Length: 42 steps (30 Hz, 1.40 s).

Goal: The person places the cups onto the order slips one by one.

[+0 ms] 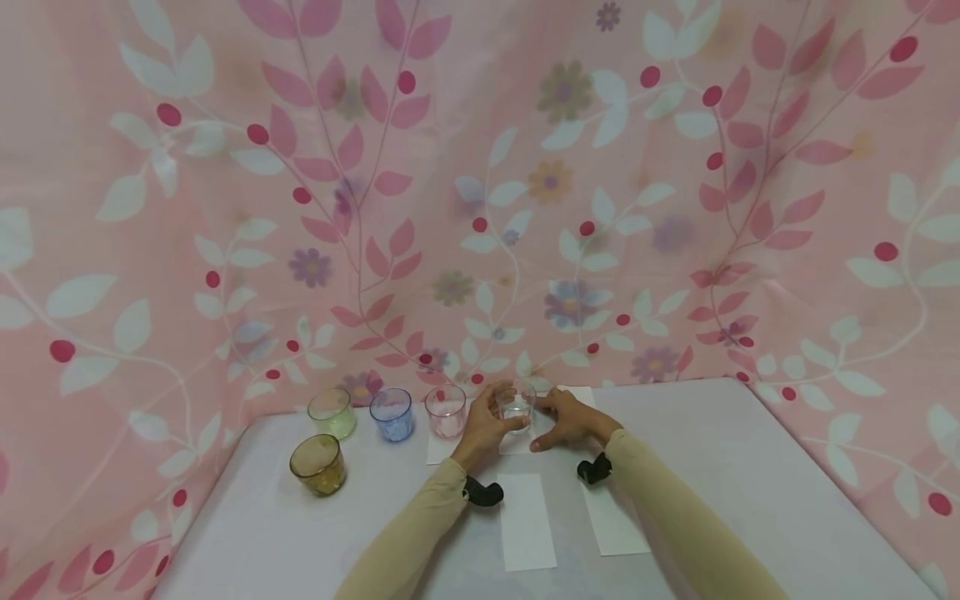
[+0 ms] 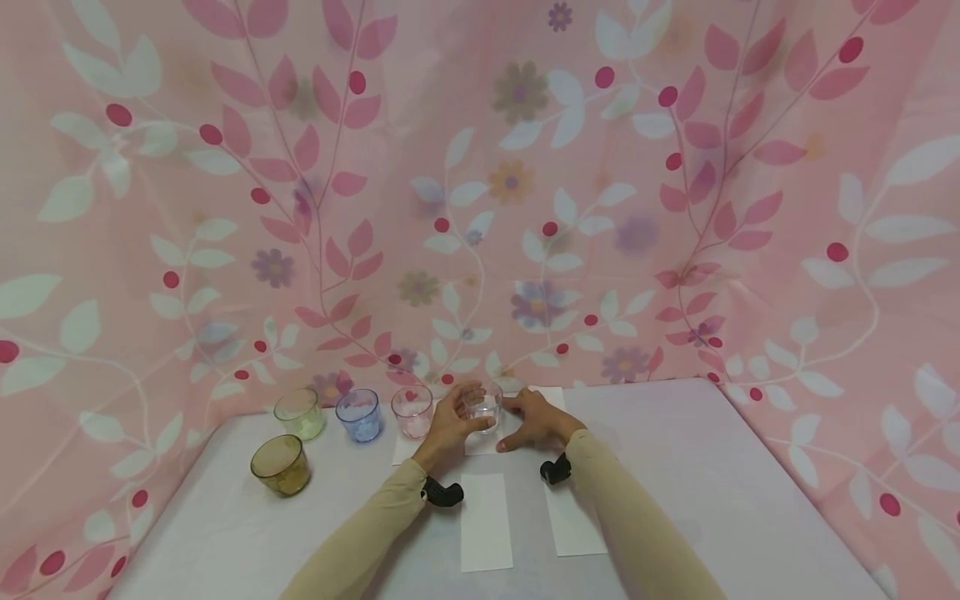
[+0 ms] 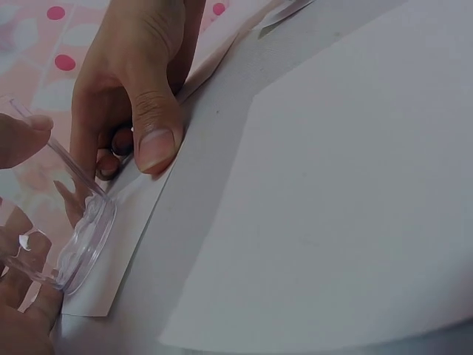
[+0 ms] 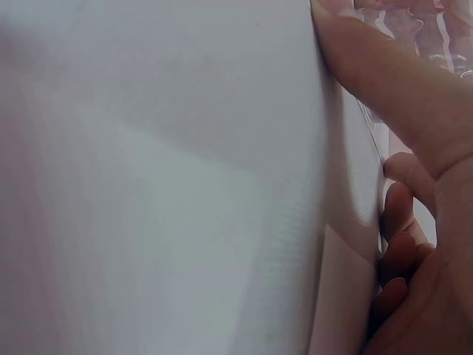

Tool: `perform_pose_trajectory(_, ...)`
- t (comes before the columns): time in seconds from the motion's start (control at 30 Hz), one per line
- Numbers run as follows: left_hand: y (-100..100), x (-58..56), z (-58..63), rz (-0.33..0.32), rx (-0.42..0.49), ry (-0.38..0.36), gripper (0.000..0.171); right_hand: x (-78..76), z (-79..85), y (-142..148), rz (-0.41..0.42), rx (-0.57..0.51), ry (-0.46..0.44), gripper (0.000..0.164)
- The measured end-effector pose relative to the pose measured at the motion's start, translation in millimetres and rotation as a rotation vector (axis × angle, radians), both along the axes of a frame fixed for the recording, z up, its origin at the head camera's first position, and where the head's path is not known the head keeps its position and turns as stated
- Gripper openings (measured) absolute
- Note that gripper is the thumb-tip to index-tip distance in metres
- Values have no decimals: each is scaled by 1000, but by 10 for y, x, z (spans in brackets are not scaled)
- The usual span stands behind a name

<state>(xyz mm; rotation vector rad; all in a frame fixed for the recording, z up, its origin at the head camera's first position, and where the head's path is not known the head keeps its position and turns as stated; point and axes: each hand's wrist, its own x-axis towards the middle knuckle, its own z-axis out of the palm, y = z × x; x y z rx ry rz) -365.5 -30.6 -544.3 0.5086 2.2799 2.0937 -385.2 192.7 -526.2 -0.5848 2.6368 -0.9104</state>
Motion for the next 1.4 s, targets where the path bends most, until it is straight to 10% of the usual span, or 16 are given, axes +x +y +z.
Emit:
perform_pose_trajectory(0.7, 76, 113, 327, 59, -150, 77, 109, 18, 9, 19, -13, -10, 4, 88)
perform_pose_trajectory(1.07, -13, 480, 1013, -70, 13, 284, 93, 26, 14, 11, -37, -23, -21, 90)
perform_pose_trajectory(1.4, -523, 788, 1189, -152, 101, 367, 80, 39, 34, -8, -19, -11, -8, 94)
